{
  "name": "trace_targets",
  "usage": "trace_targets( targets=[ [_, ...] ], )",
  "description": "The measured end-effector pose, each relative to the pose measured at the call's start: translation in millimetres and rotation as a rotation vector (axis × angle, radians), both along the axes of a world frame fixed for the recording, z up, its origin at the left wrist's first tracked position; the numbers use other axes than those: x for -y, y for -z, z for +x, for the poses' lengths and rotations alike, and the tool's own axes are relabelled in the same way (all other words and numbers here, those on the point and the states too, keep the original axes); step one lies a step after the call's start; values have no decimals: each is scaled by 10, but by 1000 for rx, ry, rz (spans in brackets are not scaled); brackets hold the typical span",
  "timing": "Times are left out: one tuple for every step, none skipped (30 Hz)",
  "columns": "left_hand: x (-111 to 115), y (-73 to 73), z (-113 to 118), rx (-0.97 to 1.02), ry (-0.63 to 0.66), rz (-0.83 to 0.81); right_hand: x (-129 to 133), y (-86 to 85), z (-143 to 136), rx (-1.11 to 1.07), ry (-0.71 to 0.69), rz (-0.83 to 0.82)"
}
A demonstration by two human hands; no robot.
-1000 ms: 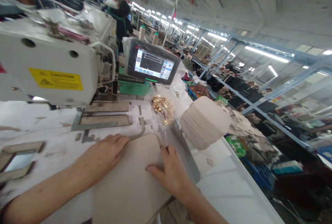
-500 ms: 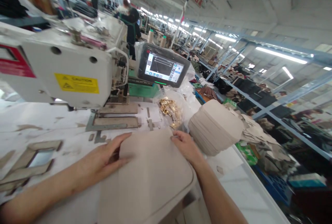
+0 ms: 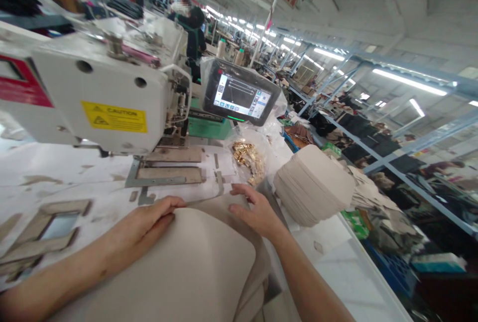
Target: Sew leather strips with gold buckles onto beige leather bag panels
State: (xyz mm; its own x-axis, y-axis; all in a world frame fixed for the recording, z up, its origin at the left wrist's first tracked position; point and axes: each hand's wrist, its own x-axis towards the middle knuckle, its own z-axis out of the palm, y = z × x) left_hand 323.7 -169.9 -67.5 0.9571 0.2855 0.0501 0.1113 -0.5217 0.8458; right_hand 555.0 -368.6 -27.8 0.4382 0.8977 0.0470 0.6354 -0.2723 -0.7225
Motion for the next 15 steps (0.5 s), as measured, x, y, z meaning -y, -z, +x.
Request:
trace_targets(
  targets=[
    [-9, 2, 1, 4, -41, -23, 17, -34, 2, -33, -13, -16],
    [-17, 7, 2, 10, -90, -49, 37, -67, 0, -58, -38, -32],
    [-23, 13, 4, 17, -138, -74, 61, -94, -11, -81, -70, -52],
    [-25, 17, 6, 22, -180, -96, 87, -113, -33, -115, -103, -66],
    [-24, 19, 11, 25, -218, -112, 116, -120, -66, -177, -121, -63],
    [-21, 17, 17, 24, -249, -122, 146, -116, -109, -273, -118, -40],
    [-18, 10, 25, 18, -272, -126, 174, -102, -160, -392, -101, 3],
    [-14, -1, 34, 8, -289, -125, 199, -81, -217, -513, -79, 49],
    [-11, -14, 43, -2, -302, -121, 217, -58, -274, -605, -51, 73],
    [-9, -27, 51, -12, -314, -114, 226, -35, -327, -641, -13, 69],
    [-6, -37, 57, -21, -324, -105, 228, -18, -367, -614, 39, 39],
    [-1, -44, 59, -26, -334, -95, 221, -9, -387, -552, 96, -9],
    [8, -46, 57, -23, -339, -79, 208, -11, -382, -493, 164, -63],
    [24, -44, 51, -7, -337, -48, 190, -23, -345, -462, 241, -109],
    [46, -40, 40, 20, -324, 1, 166, -46, -276, -470, 316, -144]
  ],
)
